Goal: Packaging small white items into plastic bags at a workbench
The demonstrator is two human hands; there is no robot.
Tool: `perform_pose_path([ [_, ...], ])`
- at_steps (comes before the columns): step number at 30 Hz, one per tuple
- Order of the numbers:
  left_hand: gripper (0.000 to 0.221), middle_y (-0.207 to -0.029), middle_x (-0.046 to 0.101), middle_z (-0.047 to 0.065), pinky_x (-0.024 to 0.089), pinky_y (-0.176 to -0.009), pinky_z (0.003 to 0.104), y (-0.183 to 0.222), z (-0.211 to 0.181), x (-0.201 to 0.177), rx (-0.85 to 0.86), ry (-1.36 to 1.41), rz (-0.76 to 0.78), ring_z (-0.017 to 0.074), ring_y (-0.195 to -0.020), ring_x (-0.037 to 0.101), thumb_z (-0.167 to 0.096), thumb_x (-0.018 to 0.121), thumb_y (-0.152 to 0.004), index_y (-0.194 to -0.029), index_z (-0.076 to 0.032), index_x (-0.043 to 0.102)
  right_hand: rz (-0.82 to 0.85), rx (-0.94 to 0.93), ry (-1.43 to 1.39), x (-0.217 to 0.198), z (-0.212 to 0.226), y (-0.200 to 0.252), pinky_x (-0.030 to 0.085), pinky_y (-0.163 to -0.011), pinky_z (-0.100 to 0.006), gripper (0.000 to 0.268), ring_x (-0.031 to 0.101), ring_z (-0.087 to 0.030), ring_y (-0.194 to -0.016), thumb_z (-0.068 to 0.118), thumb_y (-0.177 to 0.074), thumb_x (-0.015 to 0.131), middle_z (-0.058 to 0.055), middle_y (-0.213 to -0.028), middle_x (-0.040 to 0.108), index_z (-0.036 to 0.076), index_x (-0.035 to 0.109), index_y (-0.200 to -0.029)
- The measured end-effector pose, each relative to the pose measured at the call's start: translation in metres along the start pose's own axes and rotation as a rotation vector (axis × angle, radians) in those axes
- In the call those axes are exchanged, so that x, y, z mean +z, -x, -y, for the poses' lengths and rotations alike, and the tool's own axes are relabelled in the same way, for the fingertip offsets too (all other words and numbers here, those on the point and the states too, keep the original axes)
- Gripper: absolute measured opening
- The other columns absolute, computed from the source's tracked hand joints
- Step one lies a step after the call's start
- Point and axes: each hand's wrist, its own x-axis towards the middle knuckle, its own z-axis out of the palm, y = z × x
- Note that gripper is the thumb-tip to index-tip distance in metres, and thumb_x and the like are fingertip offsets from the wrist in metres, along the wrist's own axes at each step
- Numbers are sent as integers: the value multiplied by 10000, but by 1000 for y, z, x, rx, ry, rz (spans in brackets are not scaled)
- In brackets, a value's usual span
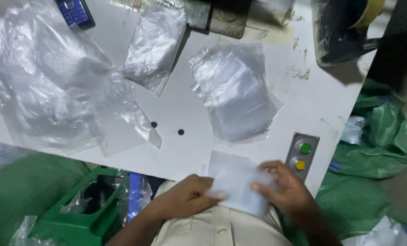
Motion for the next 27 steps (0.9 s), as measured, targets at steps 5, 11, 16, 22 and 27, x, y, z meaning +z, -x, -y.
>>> perform_pose_path([
  [5,482,-651,461,-47,321,-561,286,2,-15,1,-327,-29,-137,83,-616,444,-459,598,-1008,-688,-107,522,193,-514,448,20,-13,-5,522,-1021,-335,406,694,-206,-1182,232,-945,601,-73,-1310,726,96,674,-1320],
  [11,613,-1121,678,37,452,-897,378,5,0,-19,-26,-513,-304,231,-1061,619,-545,826,-720,-1156,-148,659,545,-389,156,14,-47,-47,540,-875,-313,457,735,-217,-1019,350,-1003,516,-137,-1178,775,-7,721,-1201],
  [16,356,-768,693,-18,422,-587,270,-10,12,-11,-68,-360,-412,114,-660,597,-452,821,-784,-929,-141,722,603,-232,-165,29,-7,-30,508,-999,-440,1096,660,-341,-1211,654,-578,911,-225,-1401,642,-37,577,-1360],
  [22,338,-971,726,21,527,-762,364,-16,-10,19,303,-974,-1150,214,-859,716,-321,834,-903,-1058,-71,667,-294,-648,-263,65,-10,-30,616,-901,-317,216,678,-153,-905,122,-887,774,-37,-967,718,59,712,-1085],
  [27,194,-948,692,14,540,-877,272,-23,-15,16,108,557,-861,123,-943,642,-263,704,-973,-1028,-78,695,-152,-818,98,103,12,-12,525,-884,-282,393,649,-170,-994,167,-899,731,-107,-1131,692,6,618,-1238],
])
